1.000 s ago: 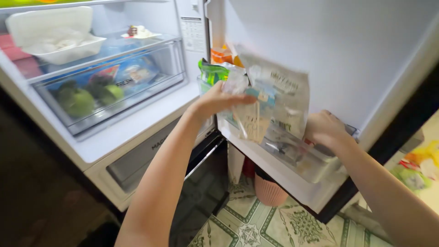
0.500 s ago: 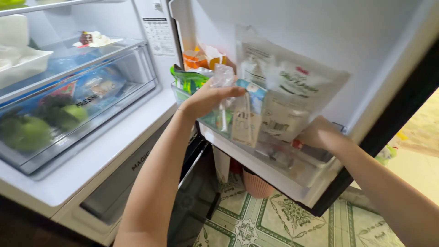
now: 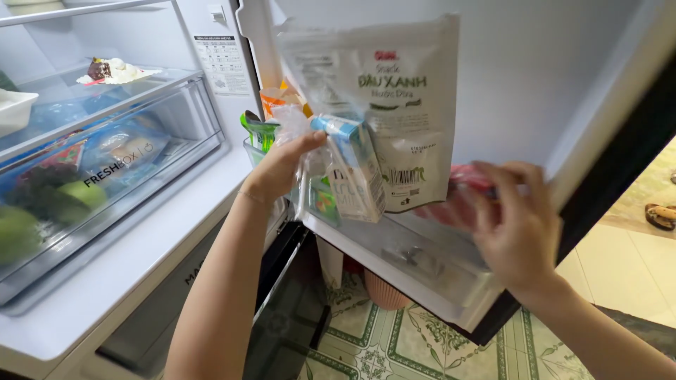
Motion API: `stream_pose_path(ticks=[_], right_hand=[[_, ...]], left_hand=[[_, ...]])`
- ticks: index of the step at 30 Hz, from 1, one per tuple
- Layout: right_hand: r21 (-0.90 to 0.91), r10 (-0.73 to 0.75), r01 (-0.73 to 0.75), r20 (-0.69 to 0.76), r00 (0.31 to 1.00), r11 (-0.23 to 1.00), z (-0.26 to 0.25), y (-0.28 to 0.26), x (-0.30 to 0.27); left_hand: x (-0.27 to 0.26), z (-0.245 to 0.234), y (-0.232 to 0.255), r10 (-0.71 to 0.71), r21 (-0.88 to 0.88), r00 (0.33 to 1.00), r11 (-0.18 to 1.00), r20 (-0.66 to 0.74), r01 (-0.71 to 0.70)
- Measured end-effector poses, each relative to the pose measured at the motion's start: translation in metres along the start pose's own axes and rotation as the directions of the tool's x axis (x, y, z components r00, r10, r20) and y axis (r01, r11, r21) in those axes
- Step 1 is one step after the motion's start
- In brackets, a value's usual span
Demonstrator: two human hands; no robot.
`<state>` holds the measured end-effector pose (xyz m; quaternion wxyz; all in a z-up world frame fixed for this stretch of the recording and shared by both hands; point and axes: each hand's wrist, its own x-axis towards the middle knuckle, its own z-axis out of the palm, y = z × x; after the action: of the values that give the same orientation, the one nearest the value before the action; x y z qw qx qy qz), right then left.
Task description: Tidying up a living space by organizing items in the refrigerator and disposing of trash.
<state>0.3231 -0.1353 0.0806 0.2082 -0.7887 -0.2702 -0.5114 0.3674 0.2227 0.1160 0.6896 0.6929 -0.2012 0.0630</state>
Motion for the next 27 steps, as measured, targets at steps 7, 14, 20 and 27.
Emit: stream_pose_path(ticks=[7,14,20,27], right_hand=[[0.135,-0.026,0.053,-0.191,0.981,0.989,-0.061,0.007,0.015],[0.018,0.318,-0.319,0.051,0.947,0.948,-0.094,0.041,0.007],[0.126,0.356,-0.374,0.144,0.923,0.919,-0.093,0.079,0.002],[0.201,0.288,-0.308,0.123,0.950,0.930,-0.078,0.080,0.012]], left_hand=[[0.008,0.023,0.000,0.181,-0.241,0.974,0.960,0.135,-0.144],[0.043,0.045,0.004,-0.015,-0.187,1.000,0.982,0.020,0.018],[0.059,0.057,0.000,-0.158,-0.260,0.987,0.953,0.016,0.157],[0.049,0.066,0.002,-0.201,-0.151,0.962,0.973,-0.186,0.174]])
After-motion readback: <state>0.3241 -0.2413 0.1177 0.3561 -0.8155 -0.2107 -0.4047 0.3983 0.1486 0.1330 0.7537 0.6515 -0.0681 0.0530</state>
